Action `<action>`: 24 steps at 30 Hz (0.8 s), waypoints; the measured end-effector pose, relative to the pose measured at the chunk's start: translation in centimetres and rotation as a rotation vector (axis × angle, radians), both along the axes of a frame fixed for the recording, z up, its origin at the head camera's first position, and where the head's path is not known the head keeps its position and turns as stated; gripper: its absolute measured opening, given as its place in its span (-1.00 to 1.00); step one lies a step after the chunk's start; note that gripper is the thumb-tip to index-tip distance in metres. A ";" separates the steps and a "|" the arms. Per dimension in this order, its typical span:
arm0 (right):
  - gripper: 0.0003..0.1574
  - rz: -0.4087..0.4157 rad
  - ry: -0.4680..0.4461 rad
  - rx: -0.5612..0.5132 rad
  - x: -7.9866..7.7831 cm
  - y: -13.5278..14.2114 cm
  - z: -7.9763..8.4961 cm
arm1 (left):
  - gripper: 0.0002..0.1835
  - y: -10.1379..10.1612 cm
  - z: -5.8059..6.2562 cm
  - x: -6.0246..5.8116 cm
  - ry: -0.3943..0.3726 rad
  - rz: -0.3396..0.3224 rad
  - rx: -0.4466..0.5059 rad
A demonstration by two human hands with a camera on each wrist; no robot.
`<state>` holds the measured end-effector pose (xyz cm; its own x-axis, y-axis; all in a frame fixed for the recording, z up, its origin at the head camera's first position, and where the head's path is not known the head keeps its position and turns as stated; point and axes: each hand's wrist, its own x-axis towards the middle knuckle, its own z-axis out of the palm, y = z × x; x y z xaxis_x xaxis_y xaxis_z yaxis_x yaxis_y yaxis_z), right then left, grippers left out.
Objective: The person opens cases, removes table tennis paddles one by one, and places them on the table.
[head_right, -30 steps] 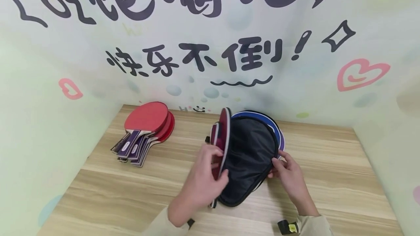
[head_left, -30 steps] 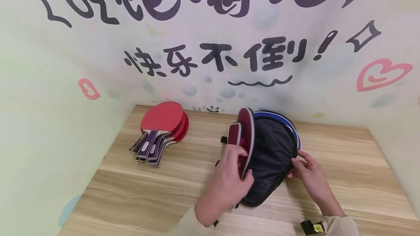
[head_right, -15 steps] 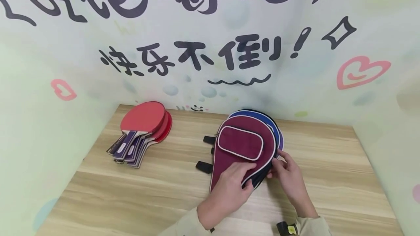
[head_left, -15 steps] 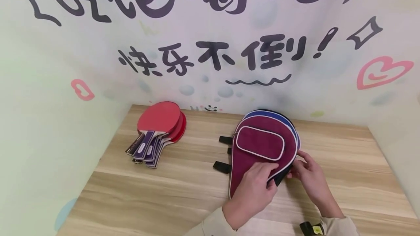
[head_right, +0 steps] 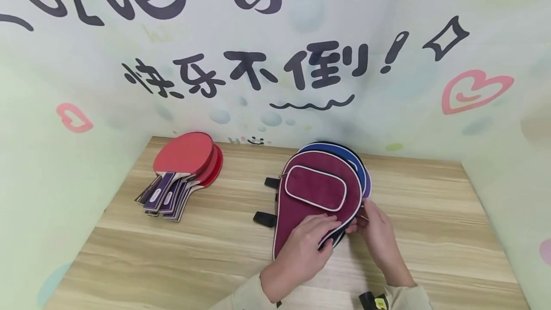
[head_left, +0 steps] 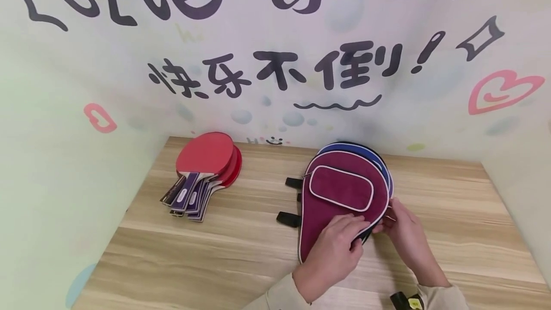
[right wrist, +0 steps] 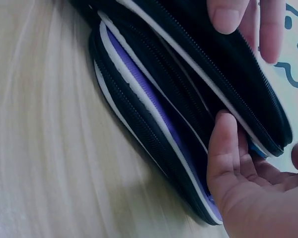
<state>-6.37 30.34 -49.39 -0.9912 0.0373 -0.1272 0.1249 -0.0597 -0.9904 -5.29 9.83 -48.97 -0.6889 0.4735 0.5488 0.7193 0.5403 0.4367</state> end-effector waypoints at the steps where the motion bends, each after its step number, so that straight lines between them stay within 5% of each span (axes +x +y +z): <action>1: -0.48 -0.009 -0.006 0.017 -0.1 0.0 0.1 | -0.60 0.1 0.0 0.0 0.001 0.001 -0.010; 7: -0.26 -0.085 -0.081 0.343 -0.2 -0.4 0.6 | -0.55 0.3 -0.2 0.4 -0.068 -0.020 -0.089; 13: -0.28 -0.101 -0.059 0.423 0.2 -0.2 0.5 | -0.60 -0.1 0.0 0.5 -0.057 -0.038 -0.091; 24: -0.27 -0.122 -0.038 0.537 0.2 -0.3 1.2 | -0.64 -3.6 2.4 -2.7 -0.032 0.035 0.018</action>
<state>-6.20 30.09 -48.18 -0.9706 0.2213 -0.0945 0.1852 0.4360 -0.8807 -7.97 6.19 -46.55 -0.7220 0.4391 0.5347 0.6857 0.5568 0.4688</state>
